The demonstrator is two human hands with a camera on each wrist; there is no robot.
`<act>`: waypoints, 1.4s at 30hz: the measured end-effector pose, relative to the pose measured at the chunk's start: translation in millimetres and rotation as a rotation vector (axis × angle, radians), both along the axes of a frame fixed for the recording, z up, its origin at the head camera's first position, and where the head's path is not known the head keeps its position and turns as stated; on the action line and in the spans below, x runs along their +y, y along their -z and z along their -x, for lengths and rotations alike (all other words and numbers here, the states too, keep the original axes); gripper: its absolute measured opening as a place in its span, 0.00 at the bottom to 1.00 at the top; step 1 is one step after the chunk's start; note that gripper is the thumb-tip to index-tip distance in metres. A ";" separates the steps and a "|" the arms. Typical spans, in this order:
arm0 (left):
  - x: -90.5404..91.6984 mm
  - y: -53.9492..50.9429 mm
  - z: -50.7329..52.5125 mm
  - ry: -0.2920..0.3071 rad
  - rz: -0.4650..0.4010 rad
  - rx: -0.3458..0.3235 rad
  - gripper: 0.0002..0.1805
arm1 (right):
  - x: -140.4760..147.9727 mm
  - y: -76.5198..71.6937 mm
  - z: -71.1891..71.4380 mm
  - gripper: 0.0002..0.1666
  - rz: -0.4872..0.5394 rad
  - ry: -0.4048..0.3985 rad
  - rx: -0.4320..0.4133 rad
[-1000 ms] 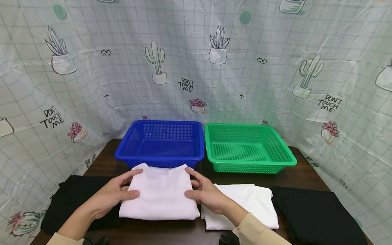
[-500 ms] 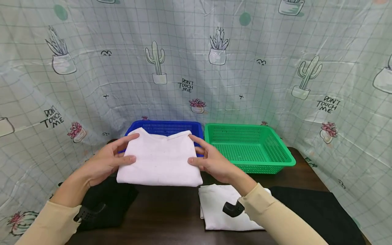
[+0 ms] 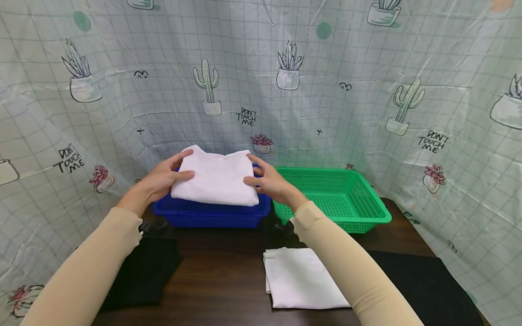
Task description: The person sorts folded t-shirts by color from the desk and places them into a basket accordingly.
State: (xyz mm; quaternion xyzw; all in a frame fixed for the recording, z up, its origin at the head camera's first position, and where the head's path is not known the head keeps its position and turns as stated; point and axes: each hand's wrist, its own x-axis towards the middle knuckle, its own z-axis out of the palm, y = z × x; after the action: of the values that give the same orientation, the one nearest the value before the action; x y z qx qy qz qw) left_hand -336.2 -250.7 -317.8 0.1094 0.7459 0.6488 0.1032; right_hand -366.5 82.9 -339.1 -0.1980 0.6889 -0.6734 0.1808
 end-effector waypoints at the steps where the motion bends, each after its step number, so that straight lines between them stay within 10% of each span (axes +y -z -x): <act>1: -0.7 5.1 6.4 -0.007 -0.006 -0.009 0.47 | -1.8 3.9 5.1 0.49 -0.010 0.010 -0.004; 20: -18.0 74.3 54.6 -0.046 -0.027 -0.092 0.47 | -35.0 62.7 39.2 0.49 -0.095 0.100 -0.080; 33: -8.6 79.3 57.4 -0.109 0.040 -0.131 0.48 | -45.5 66.2 39.7 0.42 -0.244 0.125 -0.072; 42: -5.9 82.0 57.7 -0.095 0.236 -0.136 0.48 | -53.3 72.0 41.7 0.41 -0.397 0.194 -0.068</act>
State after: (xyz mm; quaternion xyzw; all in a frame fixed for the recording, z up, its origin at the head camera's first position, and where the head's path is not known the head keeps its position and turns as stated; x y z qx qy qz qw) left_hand -393.9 -256.6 -399.7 0.0171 0.8126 0.5668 0.1348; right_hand -408.2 29.5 -411.1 -0.0686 0.8172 -0.5452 0.1739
